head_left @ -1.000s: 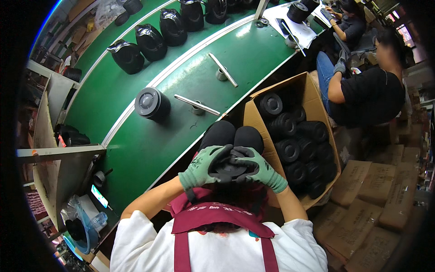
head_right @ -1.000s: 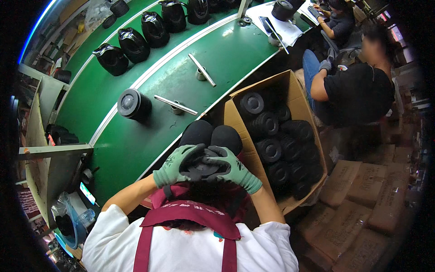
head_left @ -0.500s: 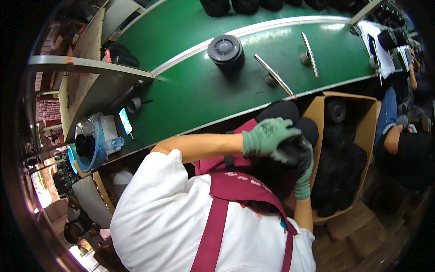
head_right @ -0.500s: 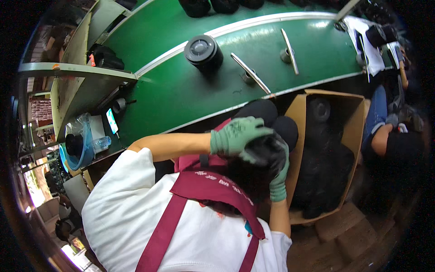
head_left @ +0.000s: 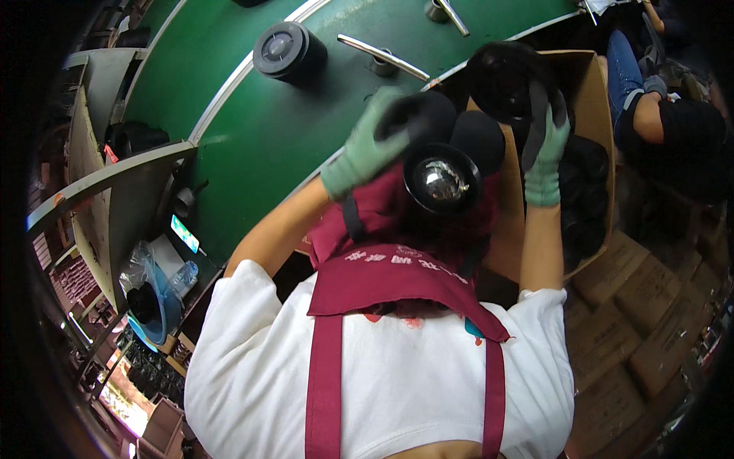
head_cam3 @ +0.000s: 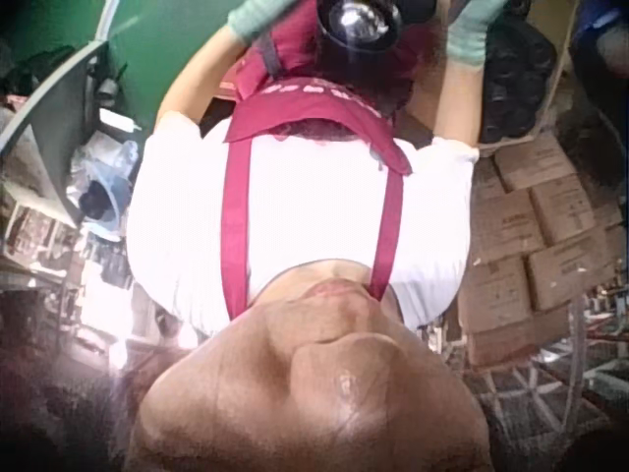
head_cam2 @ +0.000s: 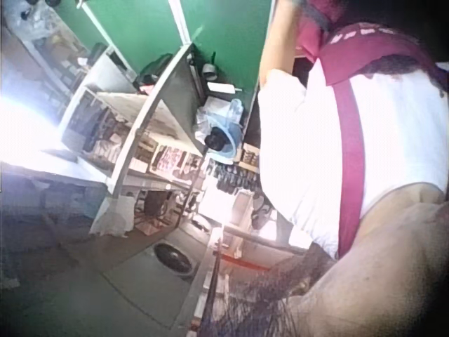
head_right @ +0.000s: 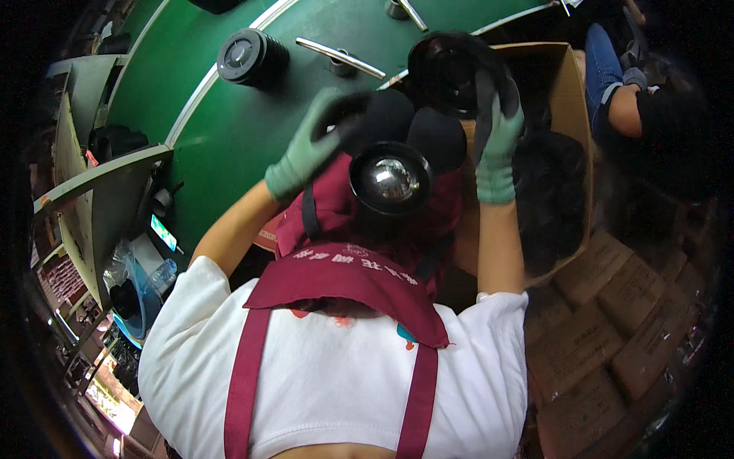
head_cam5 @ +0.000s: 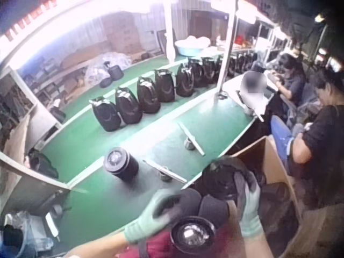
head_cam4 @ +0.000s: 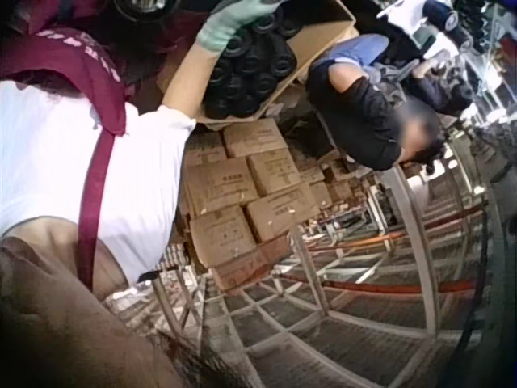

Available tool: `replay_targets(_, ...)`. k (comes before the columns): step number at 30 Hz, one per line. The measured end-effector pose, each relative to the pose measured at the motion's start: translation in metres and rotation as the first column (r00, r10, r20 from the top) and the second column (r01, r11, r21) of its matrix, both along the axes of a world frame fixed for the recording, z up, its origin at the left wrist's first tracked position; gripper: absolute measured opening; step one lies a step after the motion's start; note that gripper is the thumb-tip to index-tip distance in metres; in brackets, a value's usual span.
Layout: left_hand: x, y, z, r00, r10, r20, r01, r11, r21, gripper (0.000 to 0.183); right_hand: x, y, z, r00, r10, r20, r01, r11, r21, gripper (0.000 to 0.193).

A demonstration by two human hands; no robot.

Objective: The person repeatedly picks up black kettle bodies from a box, attaches a lid and a metal handle, and places the assembled units on a green conveyor belt. The process is repeated for multiple units in a continuous assembly line workflow.

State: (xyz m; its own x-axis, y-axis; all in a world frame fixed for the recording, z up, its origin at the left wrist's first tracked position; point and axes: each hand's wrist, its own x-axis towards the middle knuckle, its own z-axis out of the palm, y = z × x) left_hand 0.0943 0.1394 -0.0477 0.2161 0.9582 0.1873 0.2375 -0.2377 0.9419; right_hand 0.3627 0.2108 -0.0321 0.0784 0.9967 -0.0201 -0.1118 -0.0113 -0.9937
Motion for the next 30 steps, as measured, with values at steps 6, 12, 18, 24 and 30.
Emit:
replay_targets(6,0.010,-0.031,0.015,0.908,-0.357,-0.217,0.381,0.921,0.082,0.051,-0.088,0.095,-0.028,0.944,0.228,-0.239,-0.312,0.852,-0.420,0.041)
replay_targets(12,-0.005,0.053,0.028,0.959,-0.019,-0.281,0.036,0.998,0.056,0.034,-0.045,0.144,-0.058,0.894,0.421,-0.155,-0.446,0.868,-0.219,0.035)
replay_targets(18,0.008,0.201,0.012,0.922,0.186,-0.338,-0.071,0.943,0.325,0.037,0.083,0.210,-0.074,0.999,0.045,0.009,-0.043,0.984,-0.172,0.034)
replay_targets(24,0.041,0.328,-0.035,0.866,0.224,-0.447,-0.056,0.932,0.359,0.042,0.192,0.308,-0.078,0.980,-0.197,-0.033,0.181,0.946,-0.270,0.035)
replay_targets(30,0.100,0.476,-0.098,0.748,0.173,-0.641,0.042,0.951,0.305,0.064,0.227,0.494,-0.098,0.875,-0.426,0.230,0.460,0.880,-0.121,0.055)
